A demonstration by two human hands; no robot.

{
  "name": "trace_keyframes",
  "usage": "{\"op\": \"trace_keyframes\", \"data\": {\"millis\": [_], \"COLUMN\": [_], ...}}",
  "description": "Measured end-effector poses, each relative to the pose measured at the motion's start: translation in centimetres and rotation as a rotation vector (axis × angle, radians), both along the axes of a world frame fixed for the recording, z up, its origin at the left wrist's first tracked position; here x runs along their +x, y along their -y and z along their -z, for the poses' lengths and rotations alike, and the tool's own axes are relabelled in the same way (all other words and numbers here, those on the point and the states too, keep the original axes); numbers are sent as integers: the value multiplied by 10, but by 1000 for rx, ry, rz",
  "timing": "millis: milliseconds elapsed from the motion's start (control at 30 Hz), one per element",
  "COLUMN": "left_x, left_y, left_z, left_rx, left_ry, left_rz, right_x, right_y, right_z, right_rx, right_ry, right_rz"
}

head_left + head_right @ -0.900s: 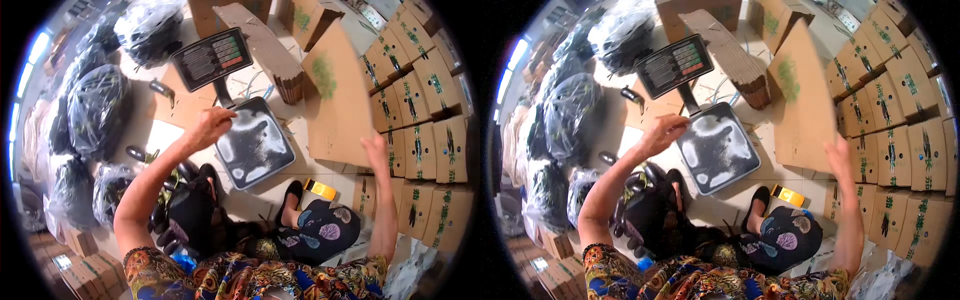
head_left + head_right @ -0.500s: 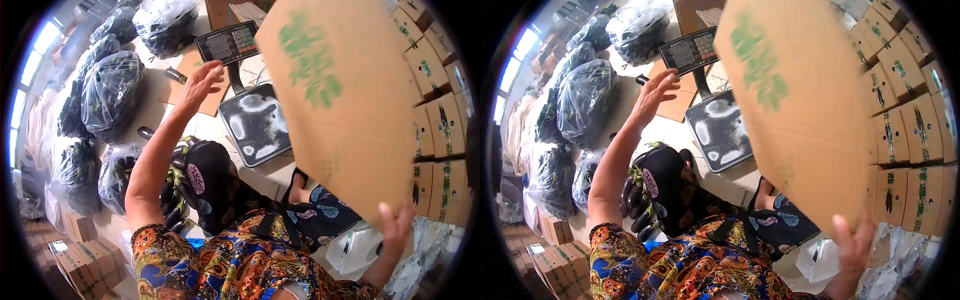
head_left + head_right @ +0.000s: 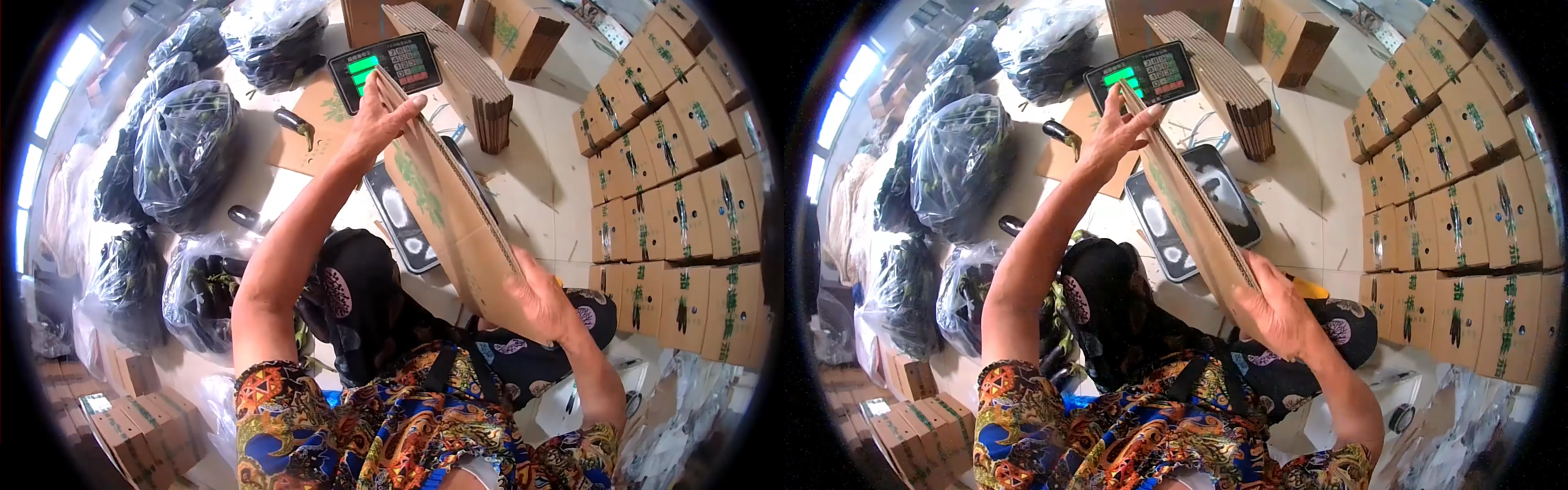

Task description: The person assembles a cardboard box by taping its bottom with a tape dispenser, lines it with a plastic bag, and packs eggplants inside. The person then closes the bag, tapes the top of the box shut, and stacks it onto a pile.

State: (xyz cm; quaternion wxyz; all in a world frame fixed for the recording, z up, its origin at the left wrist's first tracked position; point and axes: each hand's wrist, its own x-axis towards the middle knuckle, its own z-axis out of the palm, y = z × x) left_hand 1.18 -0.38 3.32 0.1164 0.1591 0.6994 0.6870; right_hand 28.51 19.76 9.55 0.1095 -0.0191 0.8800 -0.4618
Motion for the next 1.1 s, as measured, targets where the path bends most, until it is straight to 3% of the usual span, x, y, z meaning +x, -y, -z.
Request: {"op": "trace_keyframes", "data": {"millis": [100, 200, 233, 333, 400, 467, 567, 600, 800, 867, 933, 1000, 1067, 1100], "left_x": [2, 3, -3, -14, -25, -27, -6, 7, 42, 34, 21, 10, 16, 16], "left_y": [13, 26, 30, 43, 58, 74, 77, 73, 66, 61, 58, 49, 31, 27], "left_z": [-1, -4, 2, -3, -12, -25, -49, -57, -56, -57, -49, -42, -22, -15], "left_rx": [71, 89, 144, 19, -91, -183, -387, -564, -783, -777, -595, -714, -955, -858], "left_ry": [25, 76, -7, -40, -145, -221, -275, -312, -299, -153, 222, 285, 136, -75], "left_rz": [58, 77, 28, -136, -220, -68, 344, 448, 741, 820, 828, 877, 982, 991], "right_x": [-8, -12, -15, -30, -46, -68, -104, -117, -181, -189, -192, -187, -181, -177], "right_y": [-8, -18, -23, -27, -36, -46, -54, -51, -30, -28, -30, -32, -33, -34], "right_z": [14, 5, 13, 0, 0, -3, -2, 6, 18, 20, 24, 19, 14, 13], "right_rx": [-293, -244, 15, 421, 470, 503, 535, 557, 686, 673, 655, 666, 655, 634], "right_ry": [126, 232, 43, -118, -221, -284, -333, -358, -397, -444, -495, -501, -554, -602], "right_rz": [106, 144, 148, 169, 184, 185, 149, 121, -95, -133, -130, -142, -145, -134]}}
